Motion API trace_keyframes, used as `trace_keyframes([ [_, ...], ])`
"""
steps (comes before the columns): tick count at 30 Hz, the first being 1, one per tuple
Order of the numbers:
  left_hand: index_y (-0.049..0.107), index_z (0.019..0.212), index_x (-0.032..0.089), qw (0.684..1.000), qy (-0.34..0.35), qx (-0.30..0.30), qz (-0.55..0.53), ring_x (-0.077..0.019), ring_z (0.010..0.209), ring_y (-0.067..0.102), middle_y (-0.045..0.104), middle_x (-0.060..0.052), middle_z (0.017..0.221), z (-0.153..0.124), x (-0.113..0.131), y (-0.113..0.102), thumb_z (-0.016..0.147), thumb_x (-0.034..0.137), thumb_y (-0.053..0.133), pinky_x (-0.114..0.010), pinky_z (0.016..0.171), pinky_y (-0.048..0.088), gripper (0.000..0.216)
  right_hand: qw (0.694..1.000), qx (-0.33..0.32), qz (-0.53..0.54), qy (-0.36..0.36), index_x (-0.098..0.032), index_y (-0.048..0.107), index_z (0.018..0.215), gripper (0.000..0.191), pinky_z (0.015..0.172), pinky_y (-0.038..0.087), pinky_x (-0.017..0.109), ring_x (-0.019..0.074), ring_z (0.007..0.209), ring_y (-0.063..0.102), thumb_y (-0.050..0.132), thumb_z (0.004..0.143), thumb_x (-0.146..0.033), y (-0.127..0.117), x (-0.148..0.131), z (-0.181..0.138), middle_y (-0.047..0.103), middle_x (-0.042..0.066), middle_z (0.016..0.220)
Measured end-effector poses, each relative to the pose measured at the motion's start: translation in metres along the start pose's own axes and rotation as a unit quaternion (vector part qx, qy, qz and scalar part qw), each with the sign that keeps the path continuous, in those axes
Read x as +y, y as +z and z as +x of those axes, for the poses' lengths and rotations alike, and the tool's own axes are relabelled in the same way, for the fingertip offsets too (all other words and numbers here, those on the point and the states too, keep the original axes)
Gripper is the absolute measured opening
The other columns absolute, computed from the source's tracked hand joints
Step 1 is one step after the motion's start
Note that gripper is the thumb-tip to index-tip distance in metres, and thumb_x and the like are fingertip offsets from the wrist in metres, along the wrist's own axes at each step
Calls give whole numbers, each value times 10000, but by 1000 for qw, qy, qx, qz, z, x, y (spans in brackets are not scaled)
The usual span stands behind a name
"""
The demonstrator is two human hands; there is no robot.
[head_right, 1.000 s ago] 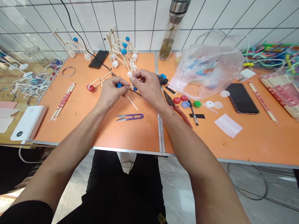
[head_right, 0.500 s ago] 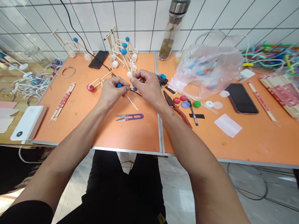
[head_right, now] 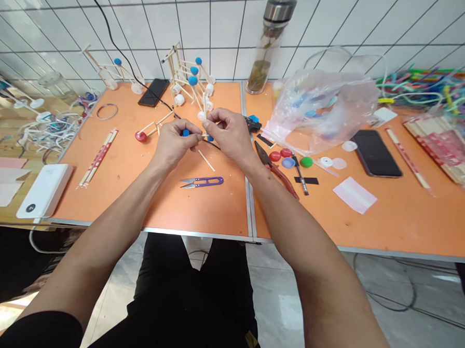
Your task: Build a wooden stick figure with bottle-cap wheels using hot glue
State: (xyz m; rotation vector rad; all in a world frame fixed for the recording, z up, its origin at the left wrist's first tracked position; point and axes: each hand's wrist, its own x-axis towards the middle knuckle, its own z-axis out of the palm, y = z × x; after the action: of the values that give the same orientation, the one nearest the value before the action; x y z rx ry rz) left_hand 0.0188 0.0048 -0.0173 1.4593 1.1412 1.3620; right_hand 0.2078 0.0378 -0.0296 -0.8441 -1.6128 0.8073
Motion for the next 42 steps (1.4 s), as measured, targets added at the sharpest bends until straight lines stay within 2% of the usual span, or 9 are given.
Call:
trace_keyframes([
  [13, 788, 718, 219, 1000, -7, 6, -6, -115, 535, 598, 707, 45, 644, 0, 1, 1, 730, 67, 768, -255, 543, 478, 153, 1000, 3, -7, 11, -258, 713, 860, 327, 674, 436, 335, 161, 751, 519, 929, 977, -473, 0, -2, 0, 641, -15, 823],
  [26, 785, 732, 216, 1000, -8, 5, 5, -113, 540, 602, 695, 39, 657, -1, 2, 0, 758, 32, 795, -263, 552, 515, 186, 999, 2, -15, 29, -284, 679, 852, 497, 674, 428, 359, 184, 754, 497, 953, 939, -689, 1, -8, 0, 621, -1, 826],
  [36, 779, 721, 216, 1000, -9, 8, -1, -110, 533, 601, 684, 47, 636, -1, 4, 1, 746, 26, 781, -256, 545, 496, 192, 1000, 6, -5, 22, -267, 711, 834, 343, 654, 441, 338, 168, 739, 523, 950, 959, -480, 1, -8, -1, 655, -8, 809],
  [42, 785, 723, 218, 1000, -10, 7, 1, -112, 550, 602, 703, 40, 650, -1, 3, 1, 752, 5, 773, -252, 552, 506, 215, 999, 9, -14, 35, -270, 724, 832, 327, 651, 462, 334, 172, 743, 530, 968, 958, -447, 0, -9, -1, 664, -11, 804],
])
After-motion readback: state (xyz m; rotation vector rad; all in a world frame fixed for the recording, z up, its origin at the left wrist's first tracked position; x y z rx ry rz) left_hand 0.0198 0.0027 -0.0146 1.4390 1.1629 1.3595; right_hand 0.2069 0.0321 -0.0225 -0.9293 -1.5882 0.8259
